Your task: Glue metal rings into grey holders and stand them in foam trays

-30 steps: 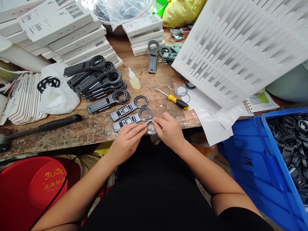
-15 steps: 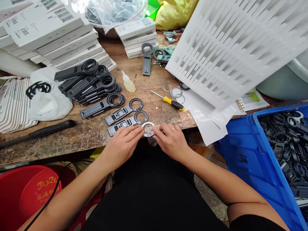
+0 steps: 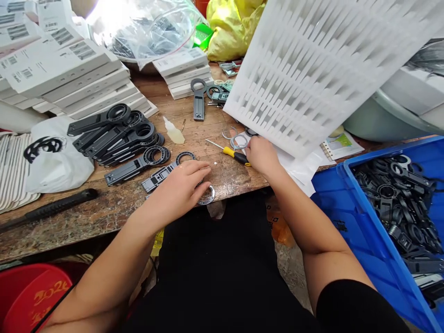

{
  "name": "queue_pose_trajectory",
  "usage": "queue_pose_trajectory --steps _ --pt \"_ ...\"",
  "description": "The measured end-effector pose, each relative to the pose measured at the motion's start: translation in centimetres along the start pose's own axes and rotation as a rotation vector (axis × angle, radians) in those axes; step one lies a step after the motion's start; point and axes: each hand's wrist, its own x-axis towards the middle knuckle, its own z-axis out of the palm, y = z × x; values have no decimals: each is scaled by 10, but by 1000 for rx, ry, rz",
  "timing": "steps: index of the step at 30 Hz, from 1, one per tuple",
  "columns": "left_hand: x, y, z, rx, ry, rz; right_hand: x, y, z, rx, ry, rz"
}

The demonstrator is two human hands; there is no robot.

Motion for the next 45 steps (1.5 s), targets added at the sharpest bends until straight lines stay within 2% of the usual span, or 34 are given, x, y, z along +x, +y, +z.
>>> queue_pose_trajectory --steps 3,7,10,12,16,19,21,23,24,26,28,31,34,37,41,45 --pt "39 4 3 34 -104 0 -4 -10 0 40 -58 -11" --pt "86 11 16 76 -251 -16 -11 -19 -10 10 -98 4" --pt "104 14 22 106 -390 -69 -16 -21 -15 26 -137 38" --pt "106 15 24 119 -433 -84 -20 -18 -14 62 -127 35" --pt "105 14 29 118 -439 -77 -31 -3 -6 102 -15 53" --pt "105 11 27 78 -427 -73 -43 11 -13 158 255 49" --pt "97 5 18 12 -398 -52 -49 14 -24 257 458 -21" --pt "79 -5 3 -73 -289 -42 -52 7 -35 425 511 -109" --pt "65 -11 -5 -110 -193 -49 -52 -1 -38 527 464 -152" --pt "31 -23 -16 -144 19 -112 -50 -23 -38 706 279 -246" --pt "-6 -34 -18 -142 99 -147 -46 -50 -29 798 97 -349" --pt "-49 -42 -5 -125 122 -156 -38 -86 -10 797 -64 -483" --pt "-72 -43 12 -95 158 -144 -31 -107 6 763 -142 -568" --pt "-78 -42 20 -46 177 -99 -27 -115 14 711 -153 -609" --pt "-74 -42 22 26 138 -35 -24 -118 18 599 -155 -631" --pt "-71 -39 22 56 88 -47 -32 -109 19 492 -76 -592"
